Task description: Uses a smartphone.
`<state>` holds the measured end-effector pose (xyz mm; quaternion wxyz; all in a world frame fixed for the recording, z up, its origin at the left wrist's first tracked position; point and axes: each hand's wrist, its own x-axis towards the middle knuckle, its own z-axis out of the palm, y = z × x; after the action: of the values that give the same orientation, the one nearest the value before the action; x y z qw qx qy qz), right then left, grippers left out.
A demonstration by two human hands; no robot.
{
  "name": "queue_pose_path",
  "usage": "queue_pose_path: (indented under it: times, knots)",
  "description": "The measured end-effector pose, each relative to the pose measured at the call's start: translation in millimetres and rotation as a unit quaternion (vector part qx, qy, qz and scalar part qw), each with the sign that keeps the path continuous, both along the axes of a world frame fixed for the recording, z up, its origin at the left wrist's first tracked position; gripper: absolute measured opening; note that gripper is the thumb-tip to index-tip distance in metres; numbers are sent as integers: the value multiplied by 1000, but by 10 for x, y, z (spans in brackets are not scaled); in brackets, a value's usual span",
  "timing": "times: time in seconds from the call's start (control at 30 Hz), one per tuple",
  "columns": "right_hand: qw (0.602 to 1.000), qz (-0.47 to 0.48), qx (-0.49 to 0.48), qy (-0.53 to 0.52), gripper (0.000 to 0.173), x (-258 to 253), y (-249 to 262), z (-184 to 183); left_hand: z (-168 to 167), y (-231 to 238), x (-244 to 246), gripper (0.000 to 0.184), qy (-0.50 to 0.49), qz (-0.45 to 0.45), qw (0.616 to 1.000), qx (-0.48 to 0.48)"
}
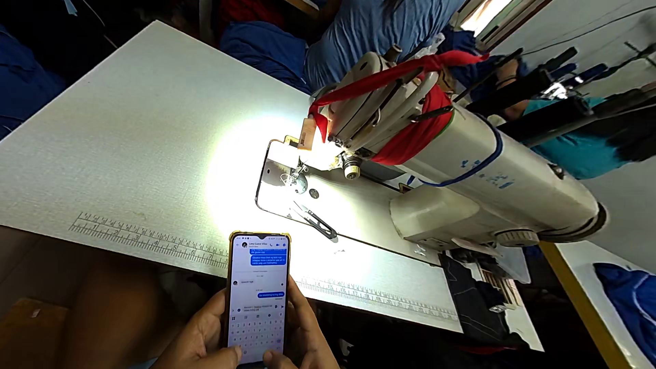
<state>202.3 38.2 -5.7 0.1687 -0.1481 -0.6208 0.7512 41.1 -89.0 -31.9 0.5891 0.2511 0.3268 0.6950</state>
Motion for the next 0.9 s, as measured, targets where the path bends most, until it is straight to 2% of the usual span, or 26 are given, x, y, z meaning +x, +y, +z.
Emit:
queue_pose_path:
  times: [0.37,0.57,0.67,0.77,0.9]
  knots:
    - [1000,-17,-3,-9,79,6,3,-3,-18,-3,-10,67,-9,-15,1000,22]
    - [992,-110,59,-21,85,-108,-154,-20,10,-3,-7,65,13,-19,1000,18]
    - [996,-68,53,-10,88,-71,-93,-33,33,-14,6,59,31,0,999,-12]
    - [999,-30,39,-5,92,-37,-36,-33,16,-12,3,60,24,3,1000,-12]
    - [1000,-30,0,6,77,-19,-14,-1,55,0,8,60,19,2,1000,-4]
